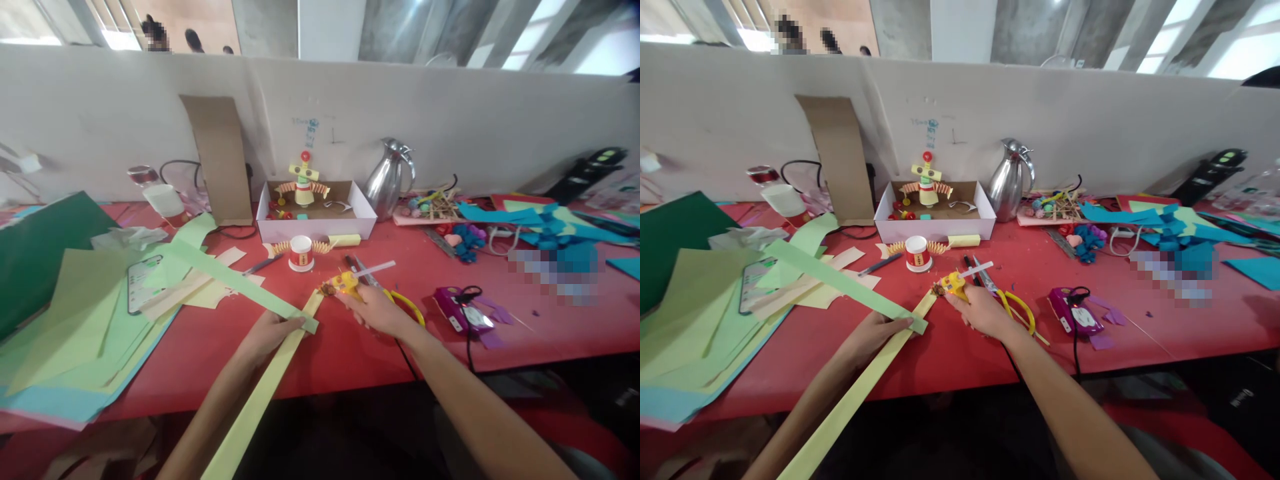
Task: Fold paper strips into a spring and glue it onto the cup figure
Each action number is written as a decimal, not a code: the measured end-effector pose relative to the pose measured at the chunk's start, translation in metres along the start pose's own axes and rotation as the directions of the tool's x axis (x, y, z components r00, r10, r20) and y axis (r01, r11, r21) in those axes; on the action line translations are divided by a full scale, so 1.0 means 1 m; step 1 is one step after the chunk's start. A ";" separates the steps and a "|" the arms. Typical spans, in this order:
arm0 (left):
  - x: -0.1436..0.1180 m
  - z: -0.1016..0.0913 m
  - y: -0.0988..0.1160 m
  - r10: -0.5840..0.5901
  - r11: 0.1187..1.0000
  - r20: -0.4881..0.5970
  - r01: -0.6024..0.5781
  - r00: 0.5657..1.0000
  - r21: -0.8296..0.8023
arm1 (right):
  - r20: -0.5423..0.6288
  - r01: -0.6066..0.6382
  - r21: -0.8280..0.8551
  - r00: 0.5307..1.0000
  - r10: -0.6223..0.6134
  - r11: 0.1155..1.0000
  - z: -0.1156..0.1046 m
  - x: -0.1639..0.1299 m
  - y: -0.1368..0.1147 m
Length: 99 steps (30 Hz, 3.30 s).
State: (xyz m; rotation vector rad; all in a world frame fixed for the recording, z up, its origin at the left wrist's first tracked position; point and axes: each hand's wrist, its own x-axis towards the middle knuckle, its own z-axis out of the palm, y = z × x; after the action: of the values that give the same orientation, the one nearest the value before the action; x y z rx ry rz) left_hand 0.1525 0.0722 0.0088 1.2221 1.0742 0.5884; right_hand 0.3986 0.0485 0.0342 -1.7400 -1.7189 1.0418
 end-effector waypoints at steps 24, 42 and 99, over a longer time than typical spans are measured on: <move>-0.002 0.000 0.000 0.059 0.998 -0.022 -0.058 0.998 0.028 | -0.148 0.024 -0.135 0.988 -0.044 0.991 -0.028 -0.009 -0.001; -0.003 0.001 -0.003 0.059 0.950 -0.245 -0.130 0.968 -0.285 | -0.546 0.101 -0.131 0.823 -0.157 0.986 -0.016 0.030 0.016; 0.052 0.021 0.021 0.279 0.747 -0.449 -0.486 0.849 -0.454 | -0.224 0.257 0.814 0.966 -0.126 0.521 0.065 0.060 -0.020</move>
State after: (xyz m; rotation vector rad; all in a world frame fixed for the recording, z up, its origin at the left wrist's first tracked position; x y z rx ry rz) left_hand 0.1969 0.1121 0.0105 0.8266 0.8377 1.3968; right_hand 0.3302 0.0981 0.0002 -0.9179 -0.9706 1.3007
